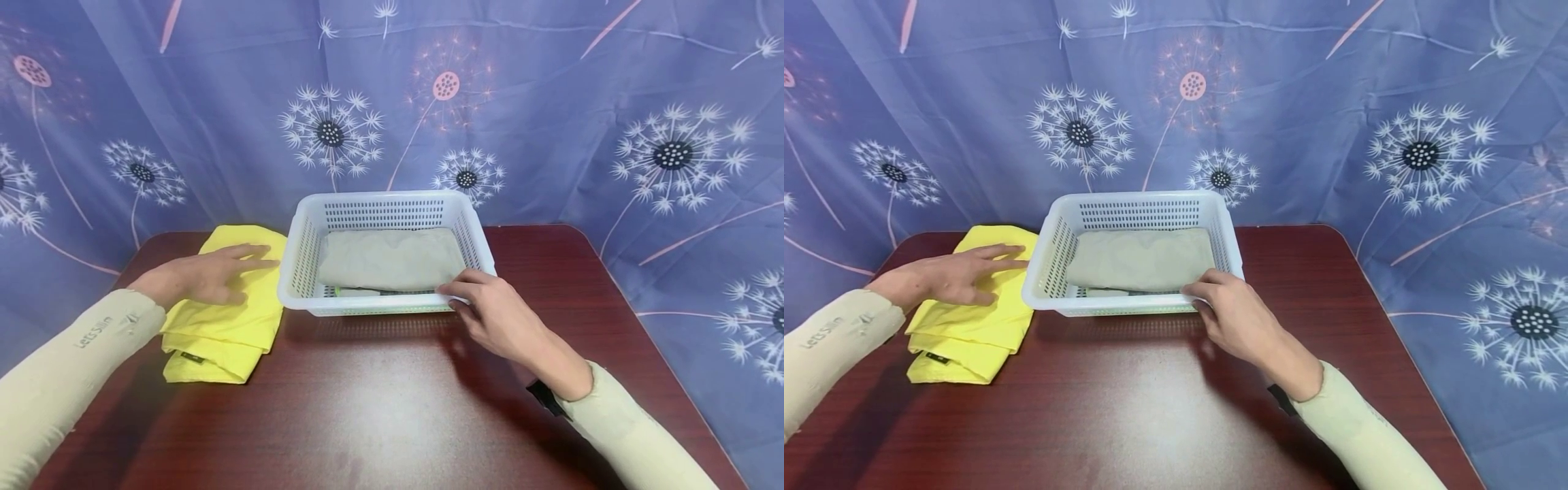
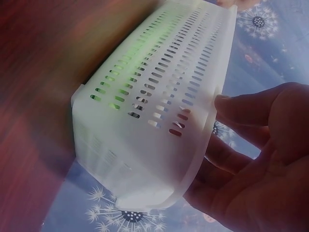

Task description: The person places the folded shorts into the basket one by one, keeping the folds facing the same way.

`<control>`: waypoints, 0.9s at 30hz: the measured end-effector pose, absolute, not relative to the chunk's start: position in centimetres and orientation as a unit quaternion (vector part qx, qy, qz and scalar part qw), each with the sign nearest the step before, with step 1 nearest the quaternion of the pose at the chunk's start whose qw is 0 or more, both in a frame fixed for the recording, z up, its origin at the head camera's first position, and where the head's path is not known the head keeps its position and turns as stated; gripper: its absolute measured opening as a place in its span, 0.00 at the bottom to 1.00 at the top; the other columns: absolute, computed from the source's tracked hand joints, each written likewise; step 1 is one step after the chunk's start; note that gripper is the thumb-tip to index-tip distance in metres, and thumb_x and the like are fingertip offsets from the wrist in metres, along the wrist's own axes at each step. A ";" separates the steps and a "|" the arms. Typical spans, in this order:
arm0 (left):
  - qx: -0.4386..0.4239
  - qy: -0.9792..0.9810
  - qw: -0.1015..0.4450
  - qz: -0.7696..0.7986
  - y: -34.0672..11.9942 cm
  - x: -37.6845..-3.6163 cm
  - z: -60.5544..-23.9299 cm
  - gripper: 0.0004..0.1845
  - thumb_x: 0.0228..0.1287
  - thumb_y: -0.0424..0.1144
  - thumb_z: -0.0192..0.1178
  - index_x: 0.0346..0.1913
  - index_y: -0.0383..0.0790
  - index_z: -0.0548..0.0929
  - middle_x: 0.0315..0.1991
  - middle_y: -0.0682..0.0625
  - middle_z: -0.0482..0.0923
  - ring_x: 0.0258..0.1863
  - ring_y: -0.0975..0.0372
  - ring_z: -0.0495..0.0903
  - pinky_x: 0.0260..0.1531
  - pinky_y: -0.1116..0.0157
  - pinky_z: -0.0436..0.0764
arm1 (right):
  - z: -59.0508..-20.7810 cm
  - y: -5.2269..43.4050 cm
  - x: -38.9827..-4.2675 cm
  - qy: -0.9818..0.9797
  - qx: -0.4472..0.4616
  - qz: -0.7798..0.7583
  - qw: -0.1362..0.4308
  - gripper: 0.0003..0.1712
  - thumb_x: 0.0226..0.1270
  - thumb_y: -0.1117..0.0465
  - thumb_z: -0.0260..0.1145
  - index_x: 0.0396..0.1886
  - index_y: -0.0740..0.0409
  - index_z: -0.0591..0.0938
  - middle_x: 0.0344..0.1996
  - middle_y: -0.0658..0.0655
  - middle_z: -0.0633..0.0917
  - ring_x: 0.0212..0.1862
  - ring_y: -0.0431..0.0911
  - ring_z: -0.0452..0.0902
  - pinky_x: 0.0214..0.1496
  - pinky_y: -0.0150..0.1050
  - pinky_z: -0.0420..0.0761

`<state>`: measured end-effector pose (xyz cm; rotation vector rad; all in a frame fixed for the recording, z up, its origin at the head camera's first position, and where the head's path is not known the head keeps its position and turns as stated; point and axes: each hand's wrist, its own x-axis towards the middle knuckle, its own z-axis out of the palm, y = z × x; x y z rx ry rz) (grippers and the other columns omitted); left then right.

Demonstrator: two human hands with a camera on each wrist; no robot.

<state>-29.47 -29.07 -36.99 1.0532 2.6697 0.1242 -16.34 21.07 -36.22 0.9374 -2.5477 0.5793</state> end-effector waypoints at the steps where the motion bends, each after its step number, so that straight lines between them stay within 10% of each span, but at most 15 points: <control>1: 0.363 0.921 0.135 0.043 -29.1 -29.4 -37.0 0.45 0.61 0.37 0.70 0.82 0.47 0.66 0.84 0.37 0.53 0.81 0.38 0.52 0.74 0.35 0.60 | -36.2 21.1 -16.3 -0.902 0.332 0.206 0.184 0.16 0.65 0.74 0.70 0.49 0.58 0.91 0.42 0.51 0.88 0.46 0.45 0.85 0.48 0.46 0.86; 27: 0.302 0.935 0.179 0.053 -29.4 -27.8 -36.5 0.50 0.63 0.48 0.77 0.83 0.42 0.62 0.82 0.31 0.49 0.75 0.28 0.57 0.66 0.30 0.68 | -36.4 21.6 -16.5 -0.898 0.334 0.216 0.186 0.17 0.63 0.75 0.70 0.50 0.59 0.91 0.44 0.52 0.89 0.47 0.45 0.86 0.47 0.46 0.85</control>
